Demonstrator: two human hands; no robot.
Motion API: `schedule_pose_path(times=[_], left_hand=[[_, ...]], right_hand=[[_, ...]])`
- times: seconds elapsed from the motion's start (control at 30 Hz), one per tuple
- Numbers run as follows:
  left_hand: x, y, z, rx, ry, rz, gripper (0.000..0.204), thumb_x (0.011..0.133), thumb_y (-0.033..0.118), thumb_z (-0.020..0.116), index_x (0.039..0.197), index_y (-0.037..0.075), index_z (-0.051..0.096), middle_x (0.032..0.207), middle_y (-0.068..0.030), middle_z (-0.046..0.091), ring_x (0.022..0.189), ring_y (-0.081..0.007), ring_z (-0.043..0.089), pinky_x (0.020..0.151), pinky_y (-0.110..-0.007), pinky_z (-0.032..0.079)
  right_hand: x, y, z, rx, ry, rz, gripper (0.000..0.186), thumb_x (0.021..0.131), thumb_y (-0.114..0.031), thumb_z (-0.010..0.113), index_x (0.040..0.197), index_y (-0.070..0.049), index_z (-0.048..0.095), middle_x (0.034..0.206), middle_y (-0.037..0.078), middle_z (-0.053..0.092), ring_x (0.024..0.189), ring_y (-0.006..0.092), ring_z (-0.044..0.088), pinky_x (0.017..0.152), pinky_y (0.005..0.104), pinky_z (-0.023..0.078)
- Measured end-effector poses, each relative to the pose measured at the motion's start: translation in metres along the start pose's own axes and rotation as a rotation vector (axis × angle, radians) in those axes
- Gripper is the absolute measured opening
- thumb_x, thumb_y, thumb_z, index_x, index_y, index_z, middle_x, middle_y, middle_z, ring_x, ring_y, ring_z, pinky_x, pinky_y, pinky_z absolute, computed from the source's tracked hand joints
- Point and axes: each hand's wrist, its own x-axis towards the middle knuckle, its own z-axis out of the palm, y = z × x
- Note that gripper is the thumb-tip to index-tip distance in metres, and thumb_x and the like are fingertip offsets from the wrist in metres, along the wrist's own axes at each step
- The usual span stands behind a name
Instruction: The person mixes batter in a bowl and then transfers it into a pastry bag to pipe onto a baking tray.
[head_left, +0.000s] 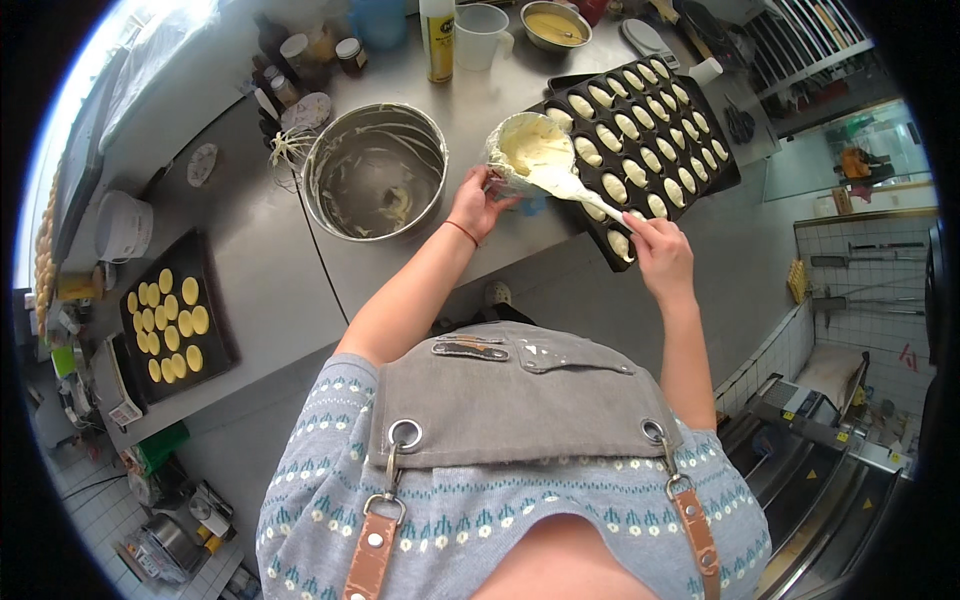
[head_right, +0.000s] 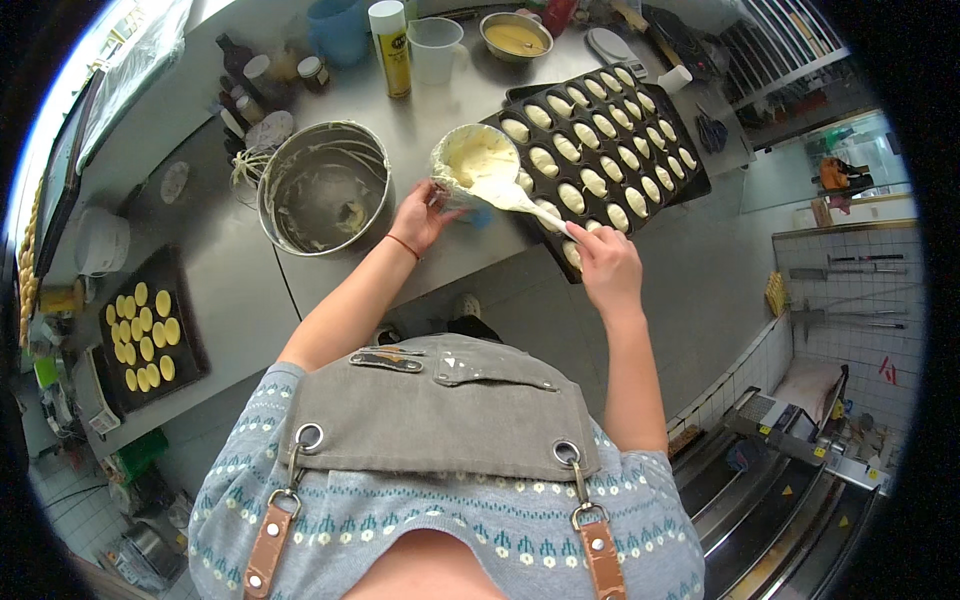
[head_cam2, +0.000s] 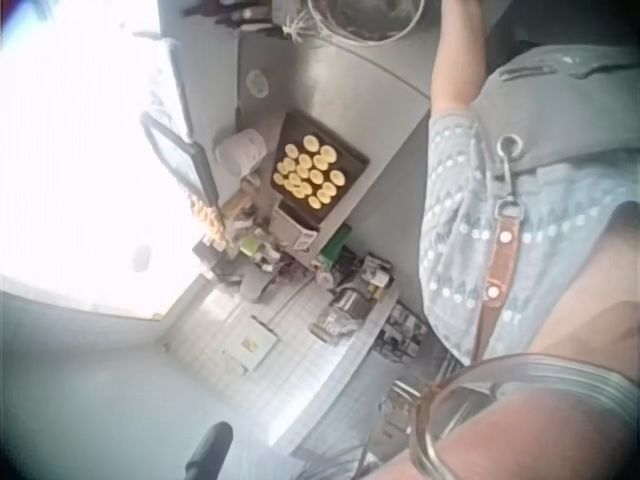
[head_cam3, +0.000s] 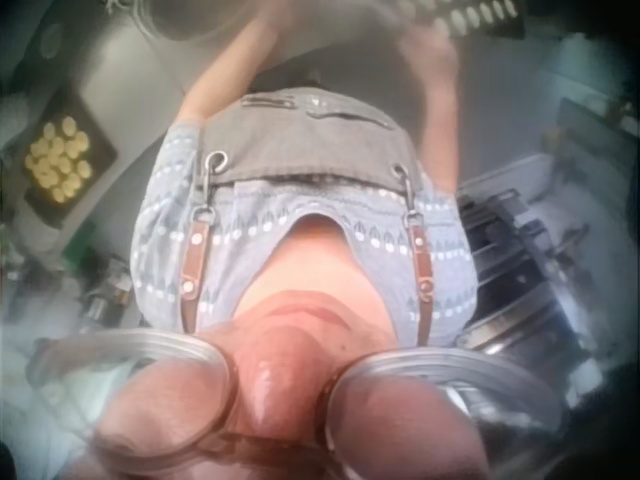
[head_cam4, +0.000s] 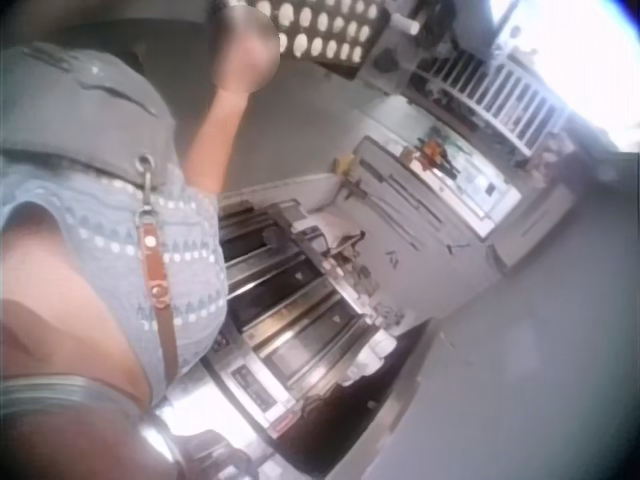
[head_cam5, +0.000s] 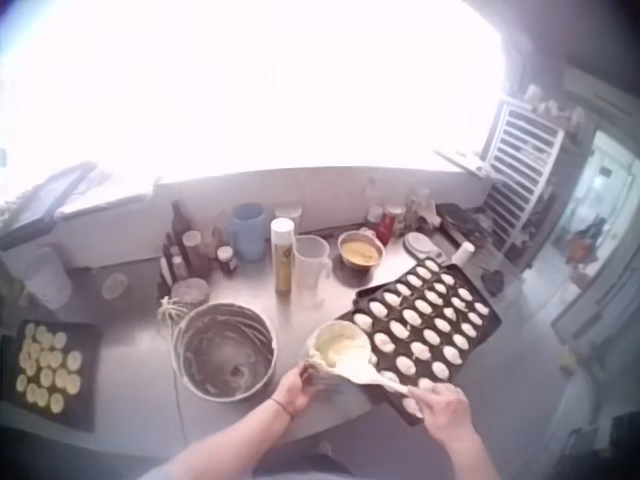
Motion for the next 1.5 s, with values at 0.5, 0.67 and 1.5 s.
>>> schedule_pose_path(times=[0.5, 0.67, 1.5], left_hand=[[-0.154, 0.071, -0.133, 1.917, 0.102, -0.284, 0.058, 0.096, 0.043, 0.049, 0.136, 0.002, 0.050, 0.130, -0.0206, 0.061, 0.111, -0.0339, 0.062, 0.097, -0.043, 0.048], [-0.162, 0.159, -0.138, 0.319, 0.427, 0.664, 0.055, 0.094, 0.025, 0.053, 0.143, 0.004, 0.040, 0.134, -0.0083, 0.054, 0.115, -0.0199, 0.056, 0.094, -0.034, 0.047], [-0.176, 0.165, -0.081, 0.481, 0.395, 0.773, 0.054, 0.075, -0.015, 0.041, 0.123, -0.004, 0.065, 0.115, -0.0090, 0.069, 0.104, -0.0134, 0.064, 0.095, -0.025, 0.048]], right_hand=[[0.028, -0.096, -0.093, 0.254, 0.107, -0.072, 0.031, 0.091, 0.001, 0.064, 0.121, -0.008, 0.070, 0.095, 0.009, 0.071, 0.069, 0.0149, 0.061, 0.063, 0.0293, 0.049], [0.093, -0.142, -0.011, 0.080, -0.065, -0.334, 0.025, 0.089, -0.014, 0.067, 0.113, -0.019, 0.071, 0.086, 0.007, 0.068, 0.074, 0.0268, 0.067, 0.062, 0.0383, 0.051], [0.133, -0.234, 0.185, -0.190, -0.638, -0.450, 0.016, 0.080, -0.012, 0.059, 0.084, -0.005, 0.072, 0.087, 0.018, 0.073, 0.083, 0.0345, 0.073, 0.071, 0.0436, 0.058]])
